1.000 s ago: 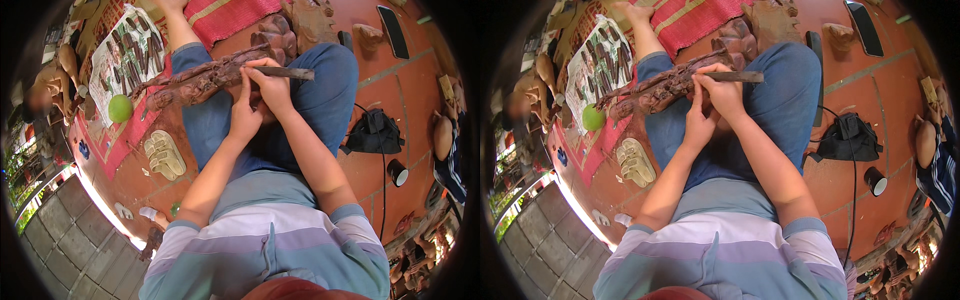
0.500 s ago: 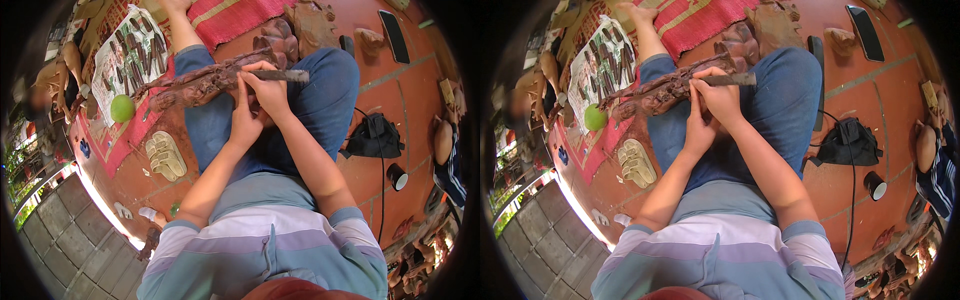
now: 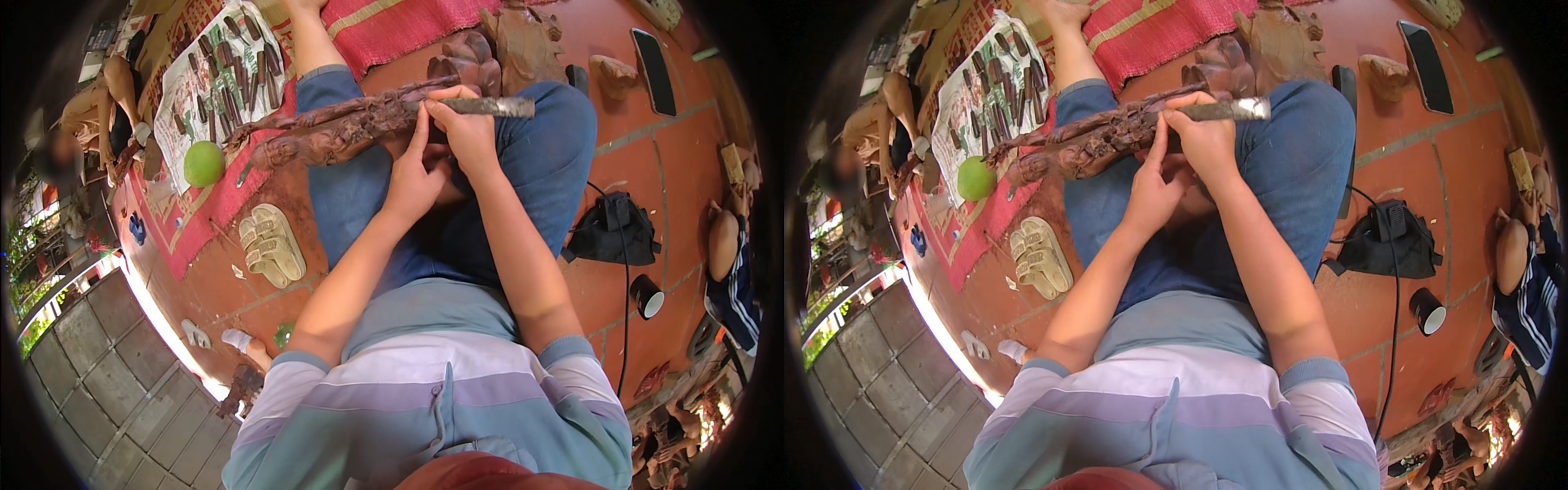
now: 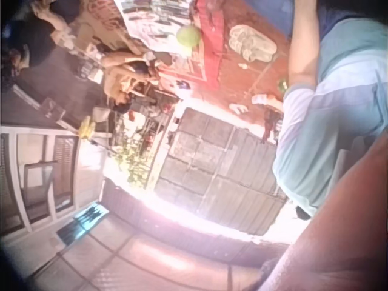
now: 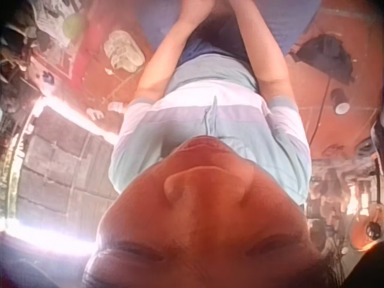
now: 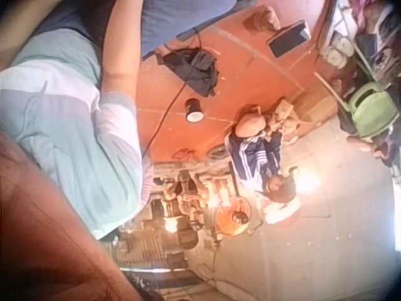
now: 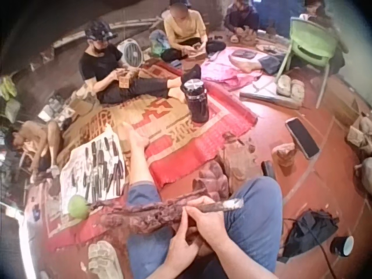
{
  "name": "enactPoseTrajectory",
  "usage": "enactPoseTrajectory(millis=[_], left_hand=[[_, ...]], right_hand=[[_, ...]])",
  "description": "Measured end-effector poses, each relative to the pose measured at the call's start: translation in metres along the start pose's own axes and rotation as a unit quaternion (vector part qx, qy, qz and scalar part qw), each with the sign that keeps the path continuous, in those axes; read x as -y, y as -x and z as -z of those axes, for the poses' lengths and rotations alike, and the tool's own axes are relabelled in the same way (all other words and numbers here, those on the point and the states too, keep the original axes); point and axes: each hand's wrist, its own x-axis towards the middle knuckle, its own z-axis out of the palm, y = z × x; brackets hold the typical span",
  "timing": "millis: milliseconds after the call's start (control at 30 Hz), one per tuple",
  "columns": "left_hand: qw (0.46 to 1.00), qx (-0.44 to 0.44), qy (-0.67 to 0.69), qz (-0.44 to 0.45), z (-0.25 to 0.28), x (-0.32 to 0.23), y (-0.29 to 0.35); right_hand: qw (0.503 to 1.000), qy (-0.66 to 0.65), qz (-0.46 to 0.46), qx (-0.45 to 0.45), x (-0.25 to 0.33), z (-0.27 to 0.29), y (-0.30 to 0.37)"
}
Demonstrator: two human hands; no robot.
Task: The person sits on a rug and carves a piece of dark wood using a small knife. They hold the wood with their left hand and use the knife in their right hand to shape the surface, occasionally rotating the object to access different sides.
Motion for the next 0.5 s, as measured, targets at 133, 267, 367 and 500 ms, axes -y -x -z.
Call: enactPoseTrajectory(millis=[133,267,367,500], left_hand=[[0.990,-0.113,0.039,-0.082,-0.014,0.010,0.013],[1.000,-0.001,0.009,-0.002,0.000,-0.002,-0.001],[0.997,-0.058,0.005,-0.050,-0.003,0.006,0.012],[1.000,-0.027,0.007,-0.011,0.002,0.005,0.005]], right_hand=[[0.989,0.099,0.105,0.032,-0.017,-0.002,0.008],[0.996,0.038,0.082,0.007,-0.011,0.003,0.008],[0.981,0.113,0.152,0.043,-0.016,-0.001,0.013],[0.990,0.075,0.118,0.022,-0.010,-0.001,0.002]])
